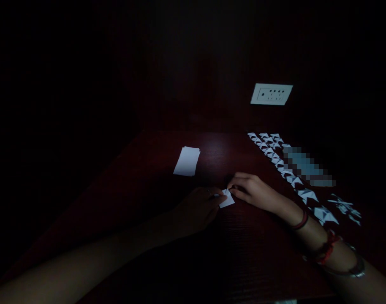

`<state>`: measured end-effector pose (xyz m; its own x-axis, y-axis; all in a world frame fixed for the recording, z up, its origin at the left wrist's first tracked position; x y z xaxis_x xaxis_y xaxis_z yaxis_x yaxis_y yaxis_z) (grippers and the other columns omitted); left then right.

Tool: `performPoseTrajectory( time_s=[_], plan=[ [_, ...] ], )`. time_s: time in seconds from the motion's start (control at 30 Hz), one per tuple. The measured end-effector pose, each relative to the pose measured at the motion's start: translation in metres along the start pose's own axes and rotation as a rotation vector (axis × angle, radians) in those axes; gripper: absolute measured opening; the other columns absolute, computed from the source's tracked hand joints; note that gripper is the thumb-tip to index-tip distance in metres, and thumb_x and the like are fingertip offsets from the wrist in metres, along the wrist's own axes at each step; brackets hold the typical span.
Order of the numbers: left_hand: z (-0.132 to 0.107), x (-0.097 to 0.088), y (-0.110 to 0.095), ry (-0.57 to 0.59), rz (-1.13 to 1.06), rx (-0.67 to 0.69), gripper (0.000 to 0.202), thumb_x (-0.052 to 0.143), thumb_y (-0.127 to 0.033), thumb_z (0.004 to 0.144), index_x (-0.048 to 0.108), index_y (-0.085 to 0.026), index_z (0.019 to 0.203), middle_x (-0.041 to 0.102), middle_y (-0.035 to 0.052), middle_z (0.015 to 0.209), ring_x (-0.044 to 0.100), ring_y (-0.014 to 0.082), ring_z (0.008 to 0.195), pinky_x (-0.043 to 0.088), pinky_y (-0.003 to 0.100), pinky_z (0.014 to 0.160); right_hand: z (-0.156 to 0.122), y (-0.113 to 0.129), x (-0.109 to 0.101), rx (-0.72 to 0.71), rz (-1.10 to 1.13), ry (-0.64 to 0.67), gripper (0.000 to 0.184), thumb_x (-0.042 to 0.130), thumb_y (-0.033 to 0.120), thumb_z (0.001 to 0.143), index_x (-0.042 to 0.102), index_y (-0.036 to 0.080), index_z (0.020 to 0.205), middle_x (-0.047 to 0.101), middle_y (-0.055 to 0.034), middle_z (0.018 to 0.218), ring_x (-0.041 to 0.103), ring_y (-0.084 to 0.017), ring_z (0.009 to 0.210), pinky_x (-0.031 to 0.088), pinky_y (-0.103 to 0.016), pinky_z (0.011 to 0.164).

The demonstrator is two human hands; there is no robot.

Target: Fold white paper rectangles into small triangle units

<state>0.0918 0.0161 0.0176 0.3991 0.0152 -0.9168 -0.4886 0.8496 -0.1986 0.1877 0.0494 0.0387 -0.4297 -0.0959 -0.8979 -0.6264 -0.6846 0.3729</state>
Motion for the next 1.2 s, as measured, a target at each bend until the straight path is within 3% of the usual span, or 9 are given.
performPoseTrajectory(
  time_s=[0.13, 0.37, 1.2],
  plan=[
    [0.000, 0.001, 0.000, 0.016, 0.000, 0.002, 0.036, 0.039, -0.016, 0.083, 0.039, -0.021, 0.118, 0.042, 0.0037, 0.119, 0.041, 0.0161, 0.106, 0.035, 0.032, 0.089, -0.006, 0.009, 0.000, -0.106, -0.045, 0.110, 0.021, 0.046, 0.012, 0.078, 0.061, 0.019, 0.090, 0.054, -0.0035, 0.085, 0.052, -0.012, 0.074, 0.041, -0.022, 0.067],
    [0.002, 0.000, -0.002, 0.019, 0.018, 0.007, 0.033, 0.038, -0.017, 0.084, 0.041, -0.021, 0.117, 0.044, 0.0025, 0.118, 0.042, 0.0157, 0.105, 0.034, 0.033, 0.089, -0.010, 0.016, 0.000, -0.121, -0.042, 0.187, 0.024, 0.044, 0.009, 0.078, 0.062, 0.018, 0.092, 0.058, -0.0026, 0.094, 0.055, -0.012, 0.080, 0.042, -0.024, 0.072],
    [0.000, 0.000, -0.002, -0.029, 0.032, 0.043, 0.031, 0.041, -0.017, 0.083, 0.044, -0.018, 0.114, 0.048, 0.0039, 0.116, 0.044, 0.0155, 0.105, 0.037, 0.032, 0.089, -0.012, 0.020, 0.001, -0.122, -0.119, 0.218, 0.026, 0.043, 0.013, 0.079, 0.061, 0.019, 0.096, 0.060, -0.0028, 0.095, 0.057, -0.013, 0.082, 0.043, -0.024, 0.073]
  ],
)
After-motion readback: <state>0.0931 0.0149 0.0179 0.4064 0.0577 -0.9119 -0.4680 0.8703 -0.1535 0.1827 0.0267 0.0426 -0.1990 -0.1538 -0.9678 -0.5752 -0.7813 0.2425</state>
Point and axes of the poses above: each hand's wrist, its own z-axis towards the middle knuckle, its own x-axis out of the palm, y = z × x, the point moved 8 cm from there along z, towards the middle knuckle
